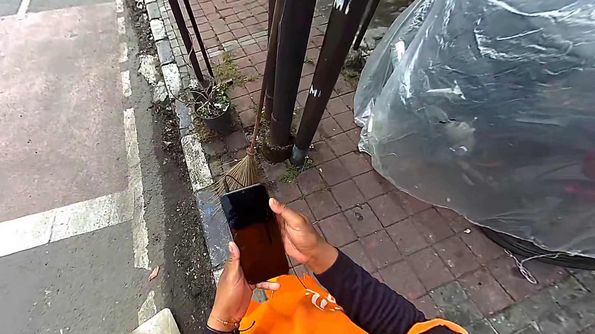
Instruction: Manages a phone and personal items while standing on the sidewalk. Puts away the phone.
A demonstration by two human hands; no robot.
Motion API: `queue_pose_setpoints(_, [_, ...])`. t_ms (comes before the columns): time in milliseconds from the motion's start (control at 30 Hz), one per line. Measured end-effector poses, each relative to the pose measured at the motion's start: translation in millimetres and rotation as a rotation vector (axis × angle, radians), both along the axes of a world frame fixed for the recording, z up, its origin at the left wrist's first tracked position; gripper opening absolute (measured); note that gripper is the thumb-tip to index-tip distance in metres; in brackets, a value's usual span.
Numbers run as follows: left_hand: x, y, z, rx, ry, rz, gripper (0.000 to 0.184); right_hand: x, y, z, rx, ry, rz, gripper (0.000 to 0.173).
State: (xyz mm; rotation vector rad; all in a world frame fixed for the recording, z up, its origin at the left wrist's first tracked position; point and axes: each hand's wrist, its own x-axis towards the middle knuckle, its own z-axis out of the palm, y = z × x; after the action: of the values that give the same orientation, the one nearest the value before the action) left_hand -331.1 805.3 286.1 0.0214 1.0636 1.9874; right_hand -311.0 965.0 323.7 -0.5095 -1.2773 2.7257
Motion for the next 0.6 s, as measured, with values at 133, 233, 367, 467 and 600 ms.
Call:
queue_pose_setpoints(133, [-35.1, 33.4, 9.5, -0.013, 0.016, 0.097, 0.061, -48.0, 33.4, -1.7, 0.002, -0.003, 0.061, 0.044])
queue_pose_setpoints(233, [-63.6, 43.9, 9.8, -0.013, 0.014, 0.134, 0.061, -82.2, 45.2, -4.5, -0.028, -0.005, 0.112, 0.045])
queue_pose_setpoints(367, [-105.7, 51.1, 7.9, -0.012, 0.009, 0.118, 0.063, -122.4, 53.0, -4.8, -0.008, -0.005, 0.122, 0.045])
queue_pose_setpoints(467, [-141.5, 56.8, 9.0, 0.006, 0.007, 0.114, 0.064, -157.0, 57.5, 2.4, 0.009, -0.013, 0.116, 0.045])
queue_pose_setpoints(600, [-178.4, 66.4, 7.8, -0.007, -0.007, 0.132, 0.067, -197.0, 68.3, -1.7, 0.023, -0.009, 0.16, 0.045])
